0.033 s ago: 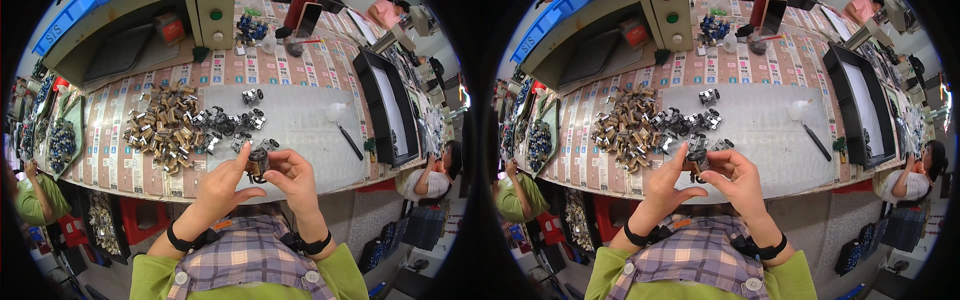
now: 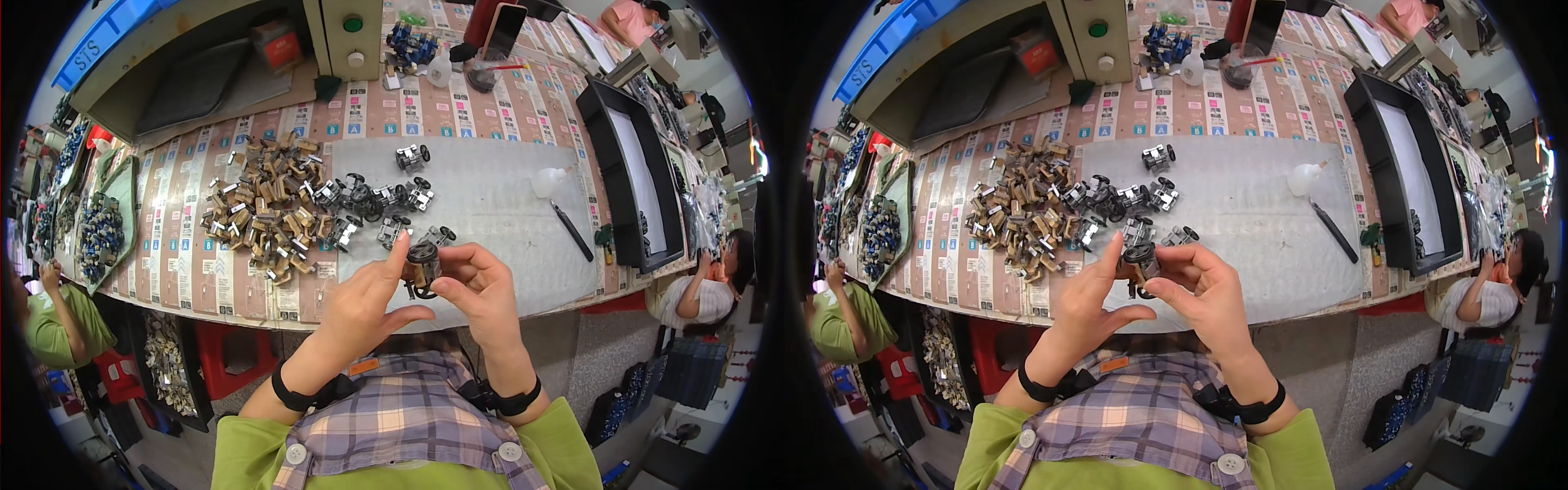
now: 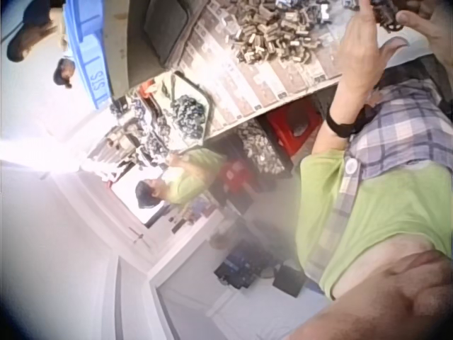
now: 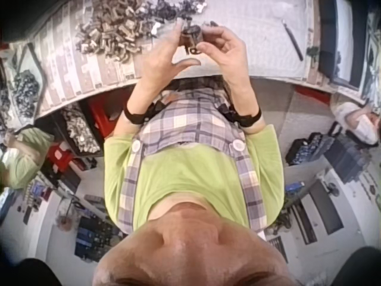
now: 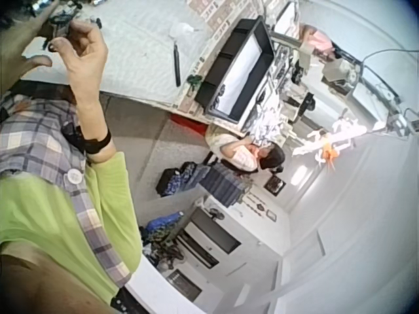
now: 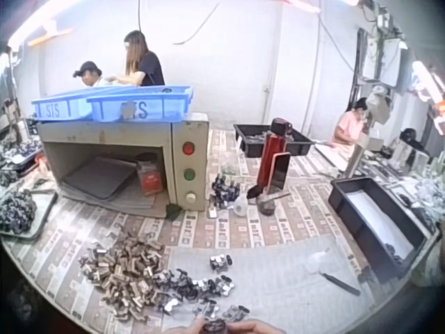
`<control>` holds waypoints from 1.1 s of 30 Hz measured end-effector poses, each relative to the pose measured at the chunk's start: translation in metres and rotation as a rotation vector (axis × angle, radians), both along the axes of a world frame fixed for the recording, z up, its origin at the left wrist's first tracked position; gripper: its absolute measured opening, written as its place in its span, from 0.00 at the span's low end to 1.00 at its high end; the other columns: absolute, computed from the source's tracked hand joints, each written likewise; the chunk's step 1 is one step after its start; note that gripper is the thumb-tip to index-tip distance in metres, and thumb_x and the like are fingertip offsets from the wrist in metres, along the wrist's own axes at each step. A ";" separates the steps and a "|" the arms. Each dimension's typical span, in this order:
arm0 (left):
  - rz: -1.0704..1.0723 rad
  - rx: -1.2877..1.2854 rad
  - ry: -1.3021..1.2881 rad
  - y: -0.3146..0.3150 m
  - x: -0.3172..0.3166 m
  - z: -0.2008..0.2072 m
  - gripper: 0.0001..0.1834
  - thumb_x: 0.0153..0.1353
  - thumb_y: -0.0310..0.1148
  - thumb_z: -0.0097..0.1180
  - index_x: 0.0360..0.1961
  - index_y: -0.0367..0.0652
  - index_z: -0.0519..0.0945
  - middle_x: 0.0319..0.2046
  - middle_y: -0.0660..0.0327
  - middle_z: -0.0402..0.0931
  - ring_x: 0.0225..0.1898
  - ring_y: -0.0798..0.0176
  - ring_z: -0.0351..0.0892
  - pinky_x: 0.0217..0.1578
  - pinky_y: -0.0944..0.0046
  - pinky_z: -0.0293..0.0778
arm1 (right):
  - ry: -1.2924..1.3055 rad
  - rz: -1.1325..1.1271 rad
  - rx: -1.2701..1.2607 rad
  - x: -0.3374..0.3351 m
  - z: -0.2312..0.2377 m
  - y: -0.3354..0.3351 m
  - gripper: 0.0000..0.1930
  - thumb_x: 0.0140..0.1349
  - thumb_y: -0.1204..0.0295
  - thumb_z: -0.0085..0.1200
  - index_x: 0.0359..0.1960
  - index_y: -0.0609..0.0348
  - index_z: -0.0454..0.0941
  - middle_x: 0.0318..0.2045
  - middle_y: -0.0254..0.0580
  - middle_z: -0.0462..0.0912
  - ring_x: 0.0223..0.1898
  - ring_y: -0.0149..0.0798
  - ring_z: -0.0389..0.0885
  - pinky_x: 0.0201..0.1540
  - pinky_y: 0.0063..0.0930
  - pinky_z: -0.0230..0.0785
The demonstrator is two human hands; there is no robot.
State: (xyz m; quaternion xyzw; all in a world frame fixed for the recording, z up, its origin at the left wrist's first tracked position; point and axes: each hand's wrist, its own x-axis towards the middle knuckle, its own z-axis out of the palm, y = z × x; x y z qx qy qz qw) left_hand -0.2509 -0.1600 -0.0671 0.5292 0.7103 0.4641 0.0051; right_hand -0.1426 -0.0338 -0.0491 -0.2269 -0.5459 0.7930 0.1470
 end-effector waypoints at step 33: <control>-0.529 -0.127 -1.040 -0.011 -0.027 0.012 0.36 0.44 0.25 0.63 0.57 0.42 0.64 0.27 0.66 0.74 0.30 0.73 0.72 0.37 0.69 0.70 | -0.149 0.173 0.790 0.018 0.034 0.005 0.11 0.48 0.78 0.58 0.34 0.66 0.75 0.31 0.47 0.80 0.33 0.37 0.81 0.32 0.22 0.73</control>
